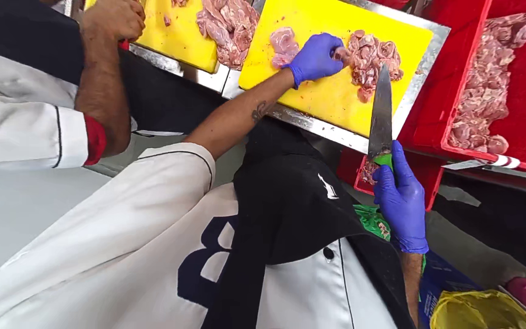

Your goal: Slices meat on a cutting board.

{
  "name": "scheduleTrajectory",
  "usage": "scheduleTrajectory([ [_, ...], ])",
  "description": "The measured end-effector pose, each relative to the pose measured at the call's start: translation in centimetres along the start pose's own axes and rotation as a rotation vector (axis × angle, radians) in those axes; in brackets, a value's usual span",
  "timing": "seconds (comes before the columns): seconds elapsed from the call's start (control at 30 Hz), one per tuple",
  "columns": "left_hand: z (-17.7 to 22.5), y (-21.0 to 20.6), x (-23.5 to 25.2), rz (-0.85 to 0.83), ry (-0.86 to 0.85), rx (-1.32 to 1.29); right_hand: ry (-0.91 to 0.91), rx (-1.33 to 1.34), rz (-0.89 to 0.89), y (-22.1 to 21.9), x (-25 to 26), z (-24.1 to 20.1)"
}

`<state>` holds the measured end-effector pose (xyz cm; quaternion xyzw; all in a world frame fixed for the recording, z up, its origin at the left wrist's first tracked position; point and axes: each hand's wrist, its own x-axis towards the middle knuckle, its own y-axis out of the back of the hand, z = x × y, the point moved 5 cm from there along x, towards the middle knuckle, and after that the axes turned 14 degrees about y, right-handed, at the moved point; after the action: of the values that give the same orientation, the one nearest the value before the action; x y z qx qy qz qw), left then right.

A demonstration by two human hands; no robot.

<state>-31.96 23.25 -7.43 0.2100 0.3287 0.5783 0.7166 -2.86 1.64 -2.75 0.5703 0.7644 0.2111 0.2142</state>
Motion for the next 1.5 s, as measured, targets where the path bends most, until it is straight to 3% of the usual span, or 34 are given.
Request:
scheduleTrajectory([
  [0.1, 0.5, 1.6, 0.1, -0.267, 0.063, -0.426, 0.022, 0.011, 0.039, 0.7, 0.2, -0.2],
  [0.17, -0.2, 1.0, -0.3, -0.38, 0.164, -0.52, 0.022, 0.026, 0.058, 0.8, 0.6, -0.3],
  [0.2, -1.1, 0.5, -0.4, -0.339, 0.195, -0.446, 0.02, 0.036, 0.062, 0.8, 0.7, -0.3],
  [0.27, -4.0, 0.1, 0.0, -0.103, 0.233, -0.143, 0.015, 0.057, 0.057, 0.3, 1.0, -0.2],
  [0.33, -5.8, 0.6, -0.2, 0.131, 0.254, -0.028, 0.017, 0.08, 0.042, -0.3, 1.3, -0.3],
  [0.43, -5.1, 0.4, -1.8, 0.304, 0.043, -0.014, 0.042, 0.074, 0.006, -1.4, 2.1, -0.3],
  [0.5, -4.4, -1.3, -2.8, 0.255, -0.115, 0.126, 0.071, 0.025, -0.022, -2.6, 3.1, -0.4],
  [0.6, -4.8, -3.5, -3.4, 0.253, -0.217, 0.303, 0.106, -0.102, -0.079, -5.0, 4.8, -0.7],
  [0.87, -5.5, -3.2, -4.5, 0.286, -0.265, 0.37, 0.19, -0.394, -0.164, -8.4, 7.1, -0.9],
  [1.13, -5.2, -3.3, -4.5, 0.328, -0.244, 0.394, 0.161, -0.61, -0.245, -8.4, 8.8, -1.6],
  [1.33, -4.8, -3.2, -4.2, 0.315, -0.208, 0.414, 0.143, -0.596, -0.316, -9.1, 13.3, -3.3],
  [1.5, -4.6, -3.3, -4.1, 0.278, -0.191, 0.443, 0.191, -0.521, -0.187, -11.9, 17.6, -4.9],
])
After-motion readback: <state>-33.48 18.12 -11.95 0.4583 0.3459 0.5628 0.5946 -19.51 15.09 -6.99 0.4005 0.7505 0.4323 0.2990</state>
